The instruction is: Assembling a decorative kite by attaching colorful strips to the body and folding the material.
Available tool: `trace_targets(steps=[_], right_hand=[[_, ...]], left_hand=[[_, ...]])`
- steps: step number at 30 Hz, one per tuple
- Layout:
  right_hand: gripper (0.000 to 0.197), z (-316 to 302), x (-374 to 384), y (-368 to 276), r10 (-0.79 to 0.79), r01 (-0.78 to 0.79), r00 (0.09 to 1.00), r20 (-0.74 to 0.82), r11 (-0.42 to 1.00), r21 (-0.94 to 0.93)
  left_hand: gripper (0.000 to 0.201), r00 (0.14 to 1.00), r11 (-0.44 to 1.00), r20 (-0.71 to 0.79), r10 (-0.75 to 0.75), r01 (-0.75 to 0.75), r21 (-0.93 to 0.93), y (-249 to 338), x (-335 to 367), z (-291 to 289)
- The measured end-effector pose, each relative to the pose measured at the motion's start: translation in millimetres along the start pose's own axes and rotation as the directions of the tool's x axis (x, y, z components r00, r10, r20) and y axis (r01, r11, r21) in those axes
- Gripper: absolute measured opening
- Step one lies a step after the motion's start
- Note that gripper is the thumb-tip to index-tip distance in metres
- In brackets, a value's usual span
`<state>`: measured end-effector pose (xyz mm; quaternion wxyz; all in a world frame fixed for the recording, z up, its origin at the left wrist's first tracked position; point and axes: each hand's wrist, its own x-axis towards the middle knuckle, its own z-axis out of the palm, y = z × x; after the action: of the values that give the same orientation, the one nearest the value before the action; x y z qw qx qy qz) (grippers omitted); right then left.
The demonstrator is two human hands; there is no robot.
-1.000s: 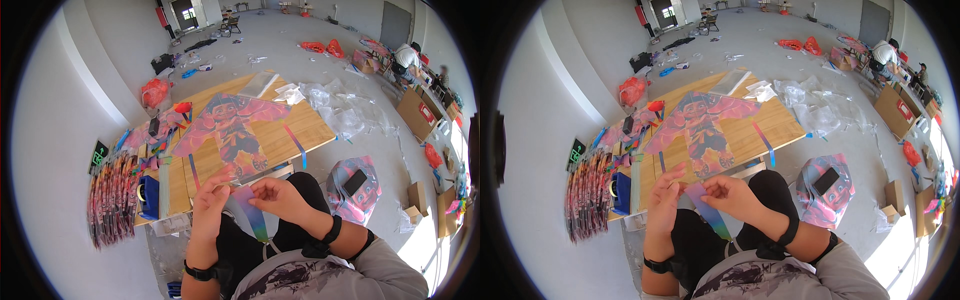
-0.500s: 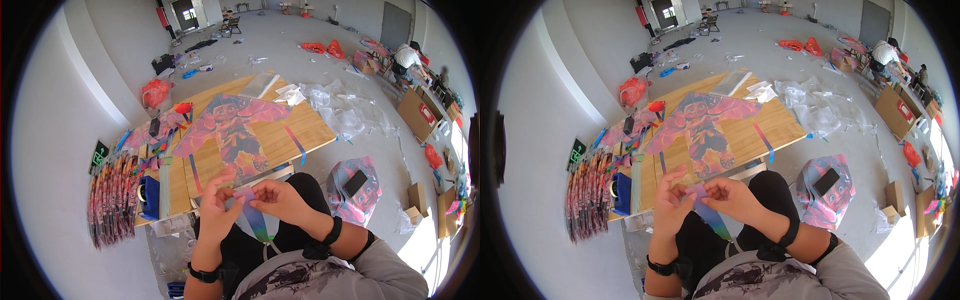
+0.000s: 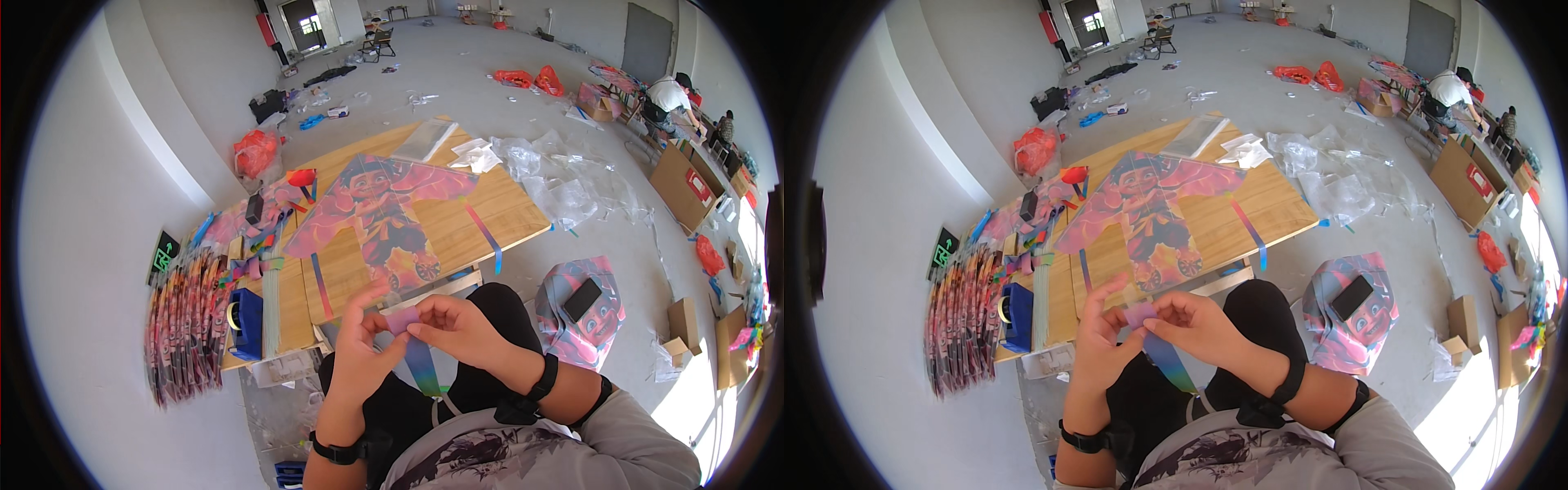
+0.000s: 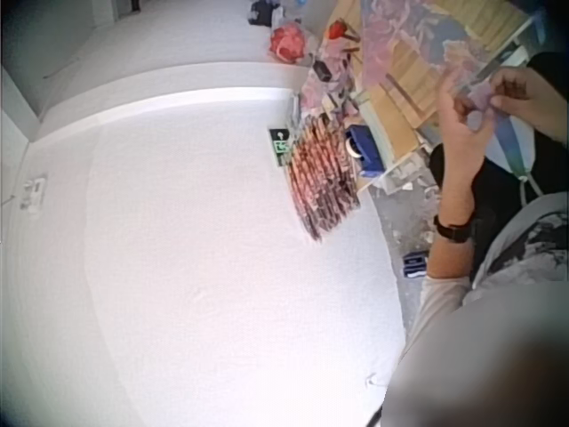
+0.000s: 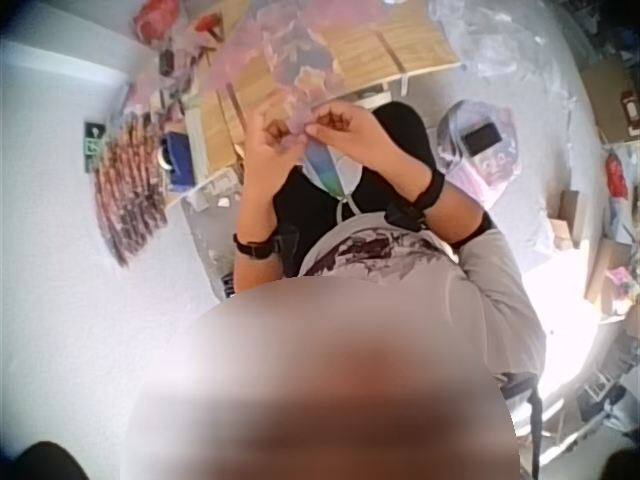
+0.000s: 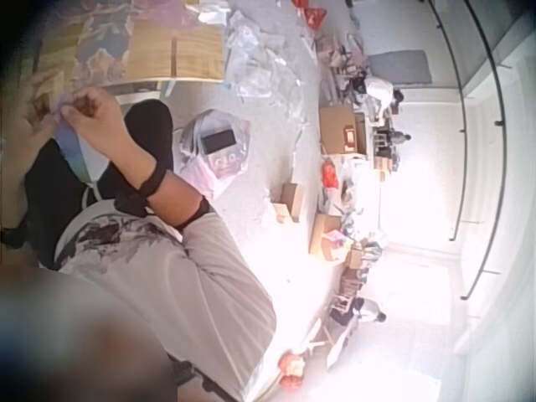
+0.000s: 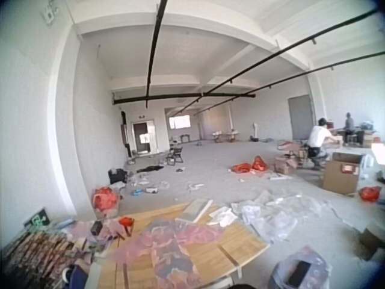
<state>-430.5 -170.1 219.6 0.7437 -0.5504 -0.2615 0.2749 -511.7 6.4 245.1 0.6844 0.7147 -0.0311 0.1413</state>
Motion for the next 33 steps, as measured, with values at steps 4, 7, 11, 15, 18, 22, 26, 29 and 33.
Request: trace_targets(steps=[4, 7, 11, 15, 18, 22, 26, 29, 33], right_hand=[[0.011, -2, 0, 6, 0.016, -0.016, 1.000, -0.015, 1.000, 0.022], [0.011, -6, -1, 12, 0.009, -0.010, 1.000, -0.012, 0.995, -0.099], [0.014, -7, -3, 18, 0.061, -0.063, 0.998, -0.025, 0.993, -0.100], [0.015, -14, -1, 39, 0.114, -0.122, 0.992, -0.057, 0.981, -0.153], [0.015, -20, -1, 61, 0.132, -0.143, 0.988, -0.081, 0.980, -0.141], [0.017, -32, -1, 93, 0.169, -0.178, 0.980, -0.102, 0.980, -0.092], [0.018, -45, 5, 116, 0.212, -0.232, 0.968, -0.132, 0.960, -0.159], [0.010, -53, 12, 128, 0.268, -0.293, 0.954, -0.133, 0.929, -0.228], [0.016, -62, 26, 156, 0.320, -0.350, 0.927, -0.198, 0.925, -0.144]], left_hand=[[0.059, 0.998, 0.996, -0.019, 0.066, -0.064, 0.057, 7, 1, 5], [0.041, 0.991, 0.997, -0.124, 0.048, -0.055, -0.052, -5, 4, 2], [0.023, 0.979, 1.000, -0.201, -0.024, 0.019, -0.024, -29, 11, -3], [0.021, 0.970, 1.000, -0.242, -0.031, 0.030, -0.008, -52, 16, 5], [0.023, 0.965, 0.999, -0.258, -0.049, 0.044, -0.025, -73, 15, 8], [0.020, 0.950, 0.979, -0.236, -0.204, 0.190, -0.081, -97, 17, 3], [0.017, 0.949, 0.970, -0.203, -0.241, 0.240, -0.029, -135, 20, -3], [0.011, 0.950, 0.964, -0.229, -0.213, 0.242, 0.109, -148, 29, -2], [0.010, 0.969, 0.904, -0.238, -0.066, 0.159, 0.397, -165, 52, -3]])
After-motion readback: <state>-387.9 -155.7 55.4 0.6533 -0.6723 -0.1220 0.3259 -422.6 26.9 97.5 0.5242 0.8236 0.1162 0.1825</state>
